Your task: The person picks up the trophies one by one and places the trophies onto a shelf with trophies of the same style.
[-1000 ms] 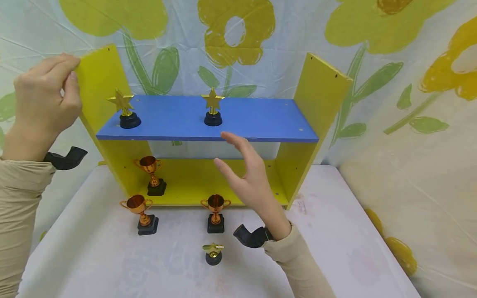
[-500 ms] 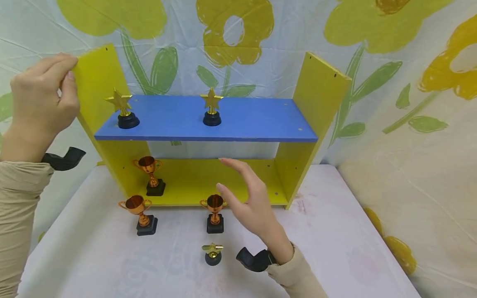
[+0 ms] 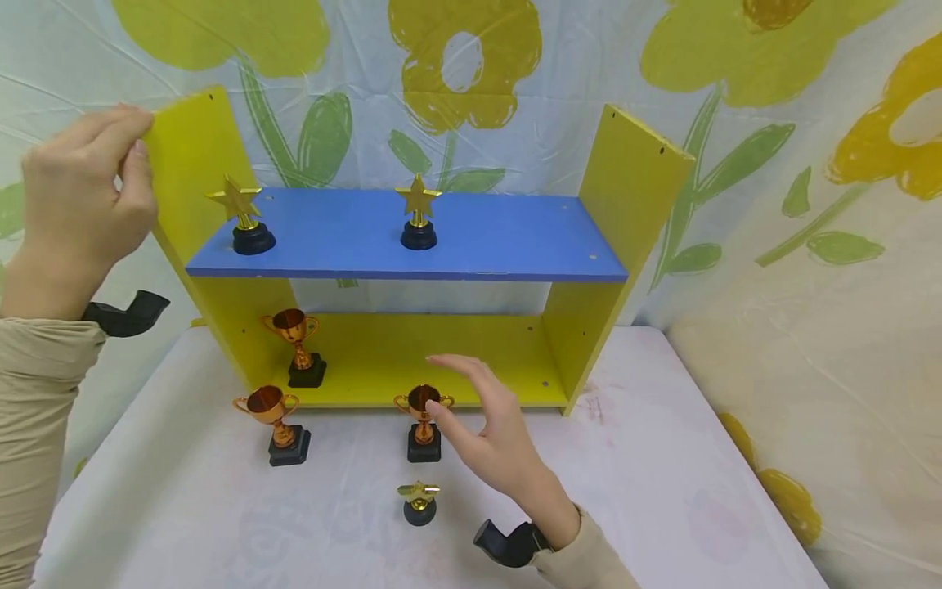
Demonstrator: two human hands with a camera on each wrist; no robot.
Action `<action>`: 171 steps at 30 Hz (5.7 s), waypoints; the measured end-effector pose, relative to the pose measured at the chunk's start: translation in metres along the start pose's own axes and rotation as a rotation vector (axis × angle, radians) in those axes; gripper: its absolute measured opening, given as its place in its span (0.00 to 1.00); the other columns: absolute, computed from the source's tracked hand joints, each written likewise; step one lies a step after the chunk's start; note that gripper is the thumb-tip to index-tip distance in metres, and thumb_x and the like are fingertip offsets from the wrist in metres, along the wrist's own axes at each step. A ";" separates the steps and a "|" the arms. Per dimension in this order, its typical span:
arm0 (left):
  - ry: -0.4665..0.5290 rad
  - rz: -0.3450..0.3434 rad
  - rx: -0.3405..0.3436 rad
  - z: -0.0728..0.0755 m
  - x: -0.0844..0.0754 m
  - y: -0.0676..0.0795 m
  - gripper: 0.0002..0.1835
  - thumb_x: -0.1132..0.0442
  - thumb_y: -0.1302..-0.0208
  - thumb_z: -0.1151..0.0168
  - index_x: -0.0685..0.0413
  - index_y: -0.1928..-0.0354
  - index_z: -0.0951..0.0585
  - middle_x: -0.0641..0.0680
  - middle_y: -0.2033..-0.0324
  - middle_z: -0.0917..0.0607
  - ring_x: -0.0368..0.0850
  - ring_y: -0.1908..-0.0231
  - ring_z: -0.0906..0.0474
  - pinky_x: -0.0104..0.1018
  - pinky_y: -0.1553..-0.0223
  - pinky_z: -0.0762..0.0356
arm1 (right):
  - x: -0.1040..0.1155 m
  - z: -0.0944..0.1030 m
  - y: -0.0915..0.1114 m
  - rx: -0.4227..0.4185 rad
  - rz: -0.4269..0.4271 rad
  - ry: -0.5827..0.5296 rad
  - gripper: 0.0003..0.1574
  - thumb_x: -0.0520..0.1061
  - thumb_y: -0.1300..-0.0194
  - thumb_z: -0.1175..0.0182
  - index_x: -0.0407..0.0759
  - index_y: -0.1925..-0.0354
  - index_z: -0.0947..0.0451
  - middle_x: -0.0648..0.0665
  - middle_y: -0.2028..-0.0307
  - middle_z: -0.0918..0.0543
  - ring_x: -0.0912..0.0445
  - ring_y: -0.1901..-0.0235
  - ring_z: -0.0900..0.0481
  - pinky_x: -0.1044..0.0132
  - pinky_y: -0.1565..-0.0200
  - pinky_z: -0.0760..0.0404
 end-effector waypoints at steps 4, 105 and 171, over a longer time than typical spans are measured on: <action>0.002 0.001 -0.001 -0.001 0.001 0.000 0.21 0.64 0.31 0.55 0.68 0.49 0.17 0.65 0.50 0.15 0.62 0.46 0.20 0.66 0.47 0.26 | -0.004 -0.006 0.006 0.023 -0.006 0.007 0.33 0.31 0.38 0.37 0.43 0.35 0.28 0.45 0.40 0.22 0.50 0.39 0.26 0.56 0.36 0.30; 0.004 0.018 -0.023 -0.001 0.001 0.001 0.20 0.65 0.32 0.54 0.68 0.49 0.17 0.65 0.51 0.15 0.61 0.45 0.20 0.64 0.44 0.27 | -0.053 -0.078 0.050 0.548 -0.166 0.301 0.04 0.41 0.45 0.27 0.48 0.67 0.12 0.58 0.67 0.14 0.59 0.66 0.19 0.72 0.68 0.24; 0.002 0.007 -0.026 -0.001 0.001 0.002 0.20 0.65 0.32 0.54 0.69 0.49 0.17 0.66 0.51 0.16 0.62 0.45 0.20 0.65 0.45 0.27 | -0.012 -0.022 0.033 0.218 0.013 0.096 0.15 0.36 0.41 0.30 0.52 0.56 0.15 0.57 0.61 0.14 0.61 0.61 0.20 0.65 0.60 0.18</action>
Point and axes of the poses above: each hand's wrist, its own y-axis away from the middle knuckle, its own z-axis out of the back of the hand, x = y × z, the point moved 8 cm from there along -y, towards the middle knuckle
